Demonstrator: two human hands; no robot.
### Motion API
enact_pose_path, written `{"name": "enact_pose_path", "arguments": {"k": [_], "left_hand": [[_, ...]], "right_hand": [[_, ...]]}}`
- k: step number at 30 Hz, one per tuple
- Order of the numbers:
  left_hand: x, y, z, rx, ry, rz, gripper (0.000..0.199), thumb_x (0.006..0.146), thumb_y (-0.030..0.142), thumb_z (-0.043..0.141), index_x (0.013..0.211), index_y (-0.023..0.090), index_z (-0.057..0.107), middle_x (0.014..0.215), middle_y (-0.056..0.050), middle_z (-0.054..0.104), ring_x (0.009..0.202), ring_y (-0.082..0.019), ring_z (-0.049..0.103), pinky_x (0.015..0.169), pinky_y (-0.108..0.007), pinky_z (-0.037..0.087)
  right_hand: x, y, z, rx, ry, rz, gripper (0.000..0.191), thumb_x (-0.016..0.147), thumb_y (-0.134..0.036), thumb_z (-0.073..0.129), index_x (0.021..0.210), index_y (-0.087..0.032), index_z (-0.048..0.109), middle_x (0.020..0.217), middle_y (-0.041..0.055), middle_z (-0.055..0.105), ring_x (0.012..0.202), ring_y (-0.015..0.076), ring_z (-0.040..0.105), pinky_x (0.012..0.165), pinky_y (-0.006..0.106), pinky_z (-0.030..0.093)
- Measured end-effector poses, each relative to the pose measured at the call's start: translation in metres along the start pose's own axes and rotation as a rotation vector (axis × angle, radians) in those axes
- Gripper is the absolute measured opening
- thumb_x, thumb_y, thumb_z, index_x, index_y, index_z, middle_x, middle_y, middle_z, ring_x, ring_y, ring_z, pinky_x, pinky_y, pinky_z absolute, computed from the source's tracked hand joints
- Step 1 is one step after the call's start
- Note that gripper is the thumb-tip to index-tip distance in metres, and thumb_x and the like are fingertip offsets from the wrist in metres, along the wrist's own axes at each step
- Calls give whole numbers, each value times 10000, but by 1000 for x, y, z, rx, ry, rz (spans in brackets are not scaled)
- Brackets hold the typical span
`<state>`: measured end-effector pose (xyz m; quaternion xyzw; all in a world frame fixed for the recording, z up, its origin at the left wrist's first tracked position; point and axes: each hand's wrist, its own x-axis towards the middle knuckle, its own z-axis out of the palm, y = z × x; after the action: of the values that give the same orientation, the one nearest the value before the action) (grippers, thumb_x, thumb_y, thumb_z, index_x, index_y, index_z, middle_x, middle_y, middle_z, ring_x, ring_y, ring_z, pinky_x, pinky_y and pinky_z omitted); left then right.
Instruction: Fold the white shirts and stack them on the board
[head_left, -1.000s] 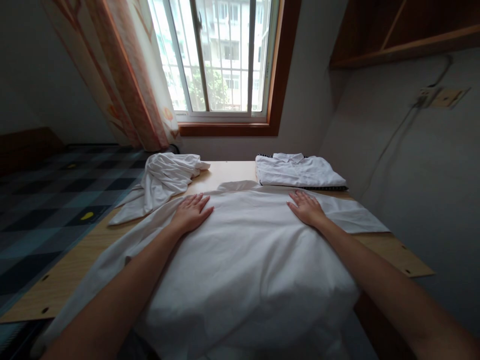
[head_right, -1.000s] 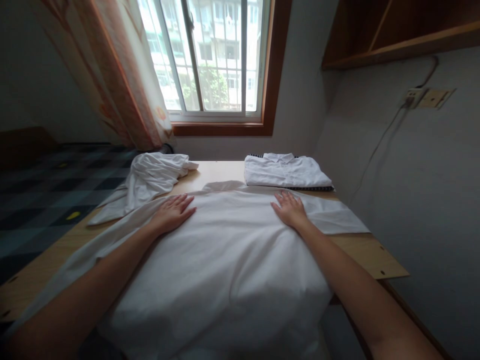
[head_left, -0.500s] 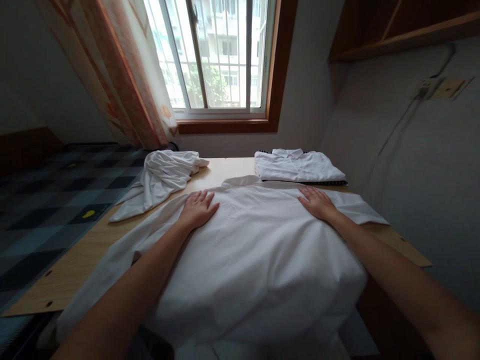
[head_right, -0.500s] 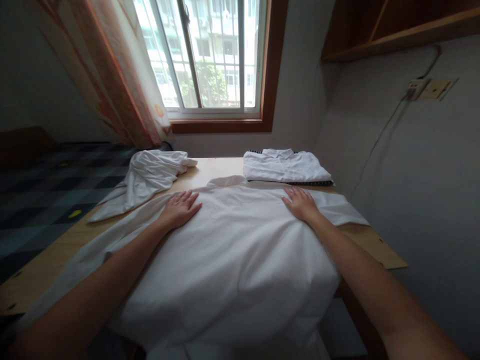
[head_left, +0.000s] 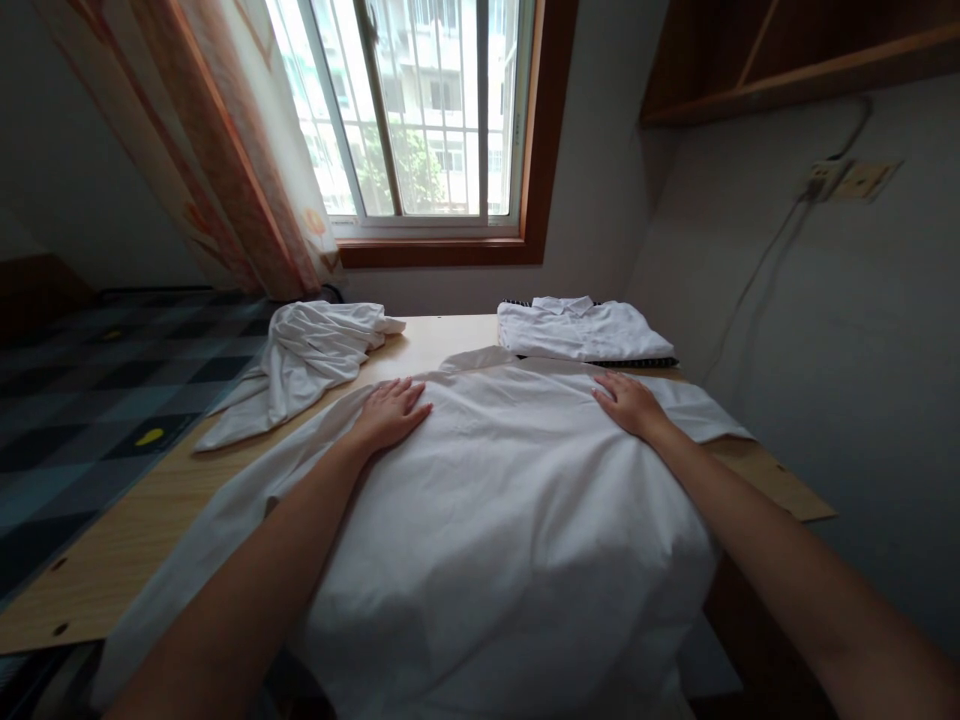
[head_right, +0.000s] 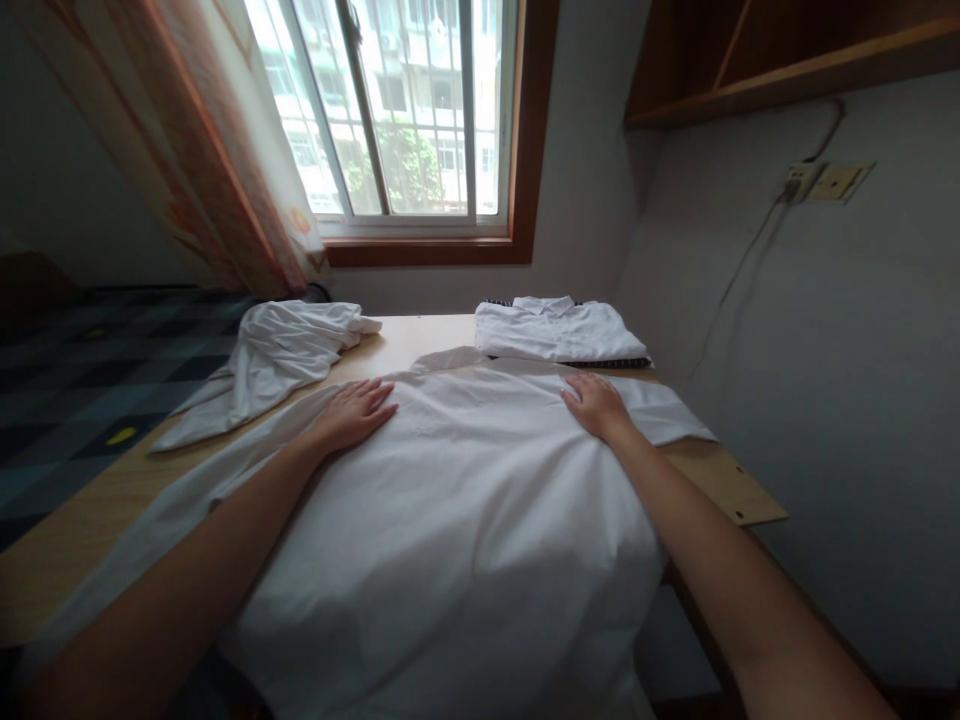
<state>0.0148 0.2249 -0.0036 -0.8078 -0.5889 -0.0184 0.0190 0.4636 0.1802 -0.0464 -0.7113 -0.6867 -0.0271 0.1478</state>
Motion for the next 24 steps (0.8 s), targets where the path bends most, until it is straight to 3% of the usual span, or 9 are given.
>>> {"name": "enact_pose_path", "arguments": {"k": [11,15,19,22,24], "left_hand": [[1,-6,-5,-13,-12,55,674,956,582,336,1490,193,468,1603,-87,376,1488,-243,314,1216,-361,218],[-2,-2,-7,-9,-7,41,658,955,572,340,1480,201,484,1596,-79,390,1482,-239,326,1217,-357,216],[-2,1,-6,-3,0,19,649,958,567,334,1475,207,489,1598,-79,387,1480,-251,328,1211,-378,232],[-1,0,-4,-3,2,13,650,958,573,330,1479,215,482,1602,-74,380,1478,-252,332,1210,-384,230],[0,-1,-2,-6,7,15,651,959,581,323,1478,224,483,1601,-70,384,1477,-250,335,1211,-385,226]], "right_hand": [[-3,1,-1,-32,22,-12,506,996,-405,409,1393,-148,591,1464,142,549,1362,271,486,1139,401,346],[-5,-13,-9,-149,89,-6,465,979,-355,450,1358,-138,610,1432,171,569,1347,316,481,1138,507,302],[-11,-73,-22,-167,168,-118,388,931,-193,483,1273,-131,657,1437,177,561,1379,320,432,1170,540,212],[-33,-144,-27,-3,83,-254,340,961,-274,490,1214,-155,684,1387,153,604,1357,297,459,1166,493,255],[-56,-188,-26,108,-25,-378,418,1013,-399,419,1293,-177,637,1427,135,577,1389,279,432,1176,501,249]]}}
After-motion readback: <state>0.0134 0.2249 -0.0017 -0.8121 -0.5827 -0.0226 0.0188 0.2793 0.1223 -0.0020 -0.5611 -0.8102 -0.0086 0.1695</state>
